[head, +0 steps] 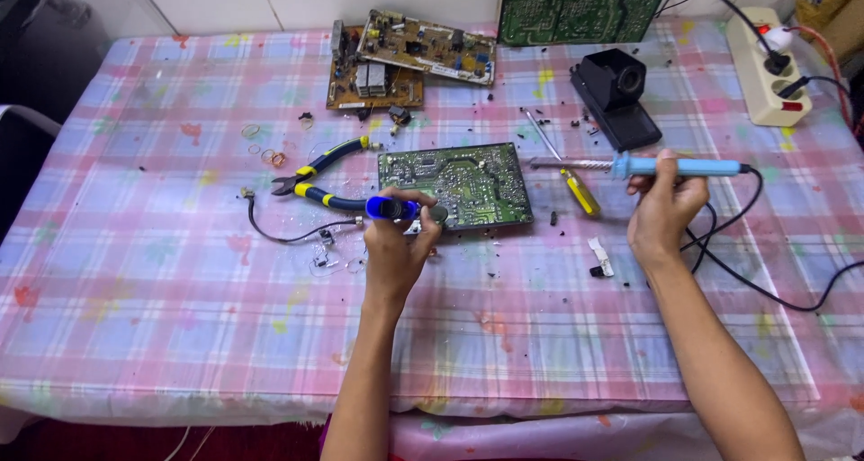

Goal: Using a soldering iron and a desoldering pump to remove solder from electronic components on a circuit board.

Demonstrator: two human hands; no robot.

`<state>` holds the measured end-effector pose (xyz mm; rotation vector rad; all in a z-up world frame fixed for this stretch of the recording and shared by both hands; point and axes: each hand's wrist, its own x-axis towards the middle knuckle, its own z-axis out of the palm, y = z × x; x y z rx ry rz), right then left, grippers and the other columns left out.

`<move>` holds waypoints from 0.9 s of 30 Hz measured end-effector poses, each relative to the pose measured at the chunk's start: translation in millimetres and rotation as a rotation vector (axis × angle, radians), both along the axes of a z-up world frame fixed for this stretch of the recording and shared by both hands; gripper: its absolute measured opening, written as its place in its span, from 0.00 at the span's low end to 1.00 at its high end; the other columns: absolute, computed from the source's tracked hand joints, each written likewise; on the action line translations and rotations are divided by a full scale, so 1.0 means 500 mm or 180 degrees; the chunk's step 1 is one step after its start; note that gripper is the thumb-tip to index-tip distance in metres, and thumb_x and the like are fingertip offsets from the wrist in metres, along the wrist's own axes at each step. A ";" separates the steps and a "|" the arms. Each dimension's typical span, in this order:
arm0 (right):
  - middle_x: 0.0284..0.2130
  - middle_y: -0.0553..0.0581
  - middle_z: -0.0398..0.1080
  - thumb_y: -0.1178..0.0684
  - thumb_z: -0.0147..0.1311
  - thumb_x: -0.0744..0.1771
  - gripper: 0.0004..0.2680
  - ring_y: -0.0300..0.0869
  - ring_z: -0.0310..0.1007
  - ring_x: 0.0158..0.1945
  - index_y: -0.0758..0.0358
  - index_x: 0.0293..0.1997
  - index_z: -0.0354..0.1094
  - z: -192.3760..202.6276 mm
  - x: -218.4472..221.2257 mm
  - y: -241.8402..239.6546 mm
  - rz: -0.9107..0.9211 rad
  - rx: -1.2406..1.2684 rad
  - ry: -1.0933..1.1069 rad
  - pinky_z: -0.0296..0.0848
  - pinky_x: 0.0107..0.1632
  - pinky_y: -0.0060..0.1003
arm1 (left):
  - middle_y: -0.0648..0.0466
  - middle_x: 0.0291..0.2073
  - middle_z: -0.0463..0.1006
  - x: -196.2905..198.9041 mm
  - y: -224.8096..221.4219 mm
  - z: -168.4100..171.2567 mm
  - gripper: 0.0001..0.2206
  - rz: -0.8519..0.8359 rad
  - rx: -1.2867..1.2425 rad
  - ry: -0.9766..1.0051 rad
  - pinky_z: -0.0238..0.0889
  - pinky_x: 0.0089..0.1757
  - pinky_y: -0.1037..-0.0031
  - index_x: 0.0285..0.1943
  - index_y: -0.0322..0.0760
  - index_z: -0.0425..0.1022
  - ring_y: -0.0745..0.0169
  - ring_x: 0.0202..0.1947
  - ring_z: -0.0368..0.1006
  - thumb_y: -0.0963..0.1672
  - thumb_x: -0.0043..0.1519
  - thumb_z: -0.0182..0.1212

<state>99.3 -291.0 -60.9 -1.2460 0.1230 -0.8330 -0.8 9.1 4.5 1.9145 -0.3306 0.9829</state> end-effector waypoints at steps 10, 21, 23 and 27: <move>0.31 0.69 0.67 0.61 0.44 0.70 0.04 0.47 0.68 0.23 0.73 0.41 0.58 0.115 0.030 -0.103 -0.1242 -0.1767 -0.1174 0.72 0.28 0.35 | 0.52 0.34 0.72 -0.012 0.013 0.002 0.12 -0.0515 -0.0292 0.0525 0.71 0.37 0.75 0.43 0.35 0.57 0.61 0.34 0.72 0.36 0.55 0.53; 0.26 0.66 0.70 0.62 0.48 0.69 0.04 0.45 0.72 0.23 0.74 0.37 0.61 0.085 0.130 -0.088 -0.1351 -0.2230 -0.1010 0.72 0.25 0.34 | 0.50 0.33 0.71 -0.004 0.016 0.007 0.10 -0.0566 -0.0385 0.0478 0.73 0.35 0.76 0.42 0.33 0.57 0.59 0.35 0.74 0.36 0.55 0.52; 0.24 0.64 0.71 0.62 0.48 0.68 0.04 0.43 0.72 0.21 0.73 0.36 0.62 0.069 0.143 -0.098 -0.1397 -0.2030 -0.0893 0.72 0.24 0.33 | 0.50 0.33 0.71 -0.002 0.018 0.002 0.10 -0.0577 -0.0394 0.0458 0.72 0.35 0.77 0.43 0.34 0.57 0.59 0.35 0.74 0.36 0.56 0.52; 0.23 0.65 0.72 0.62 0.50 0.66 0.03 0.45 0.76 0.23 0.74 0.33 0.65 0.067 0.143 -0.117 -0.1845 -0.2134 -0.0917 0.76 0.23 0.33 | 0.51 0.33 0.72 -0.003 0.015 -0.001 0.10 -0.0571 -0.0438 0.0489 0.70 0.33 0.77 0.42 0.35 0.57 0.62 0.32 0.72 0.37 0.56 0.52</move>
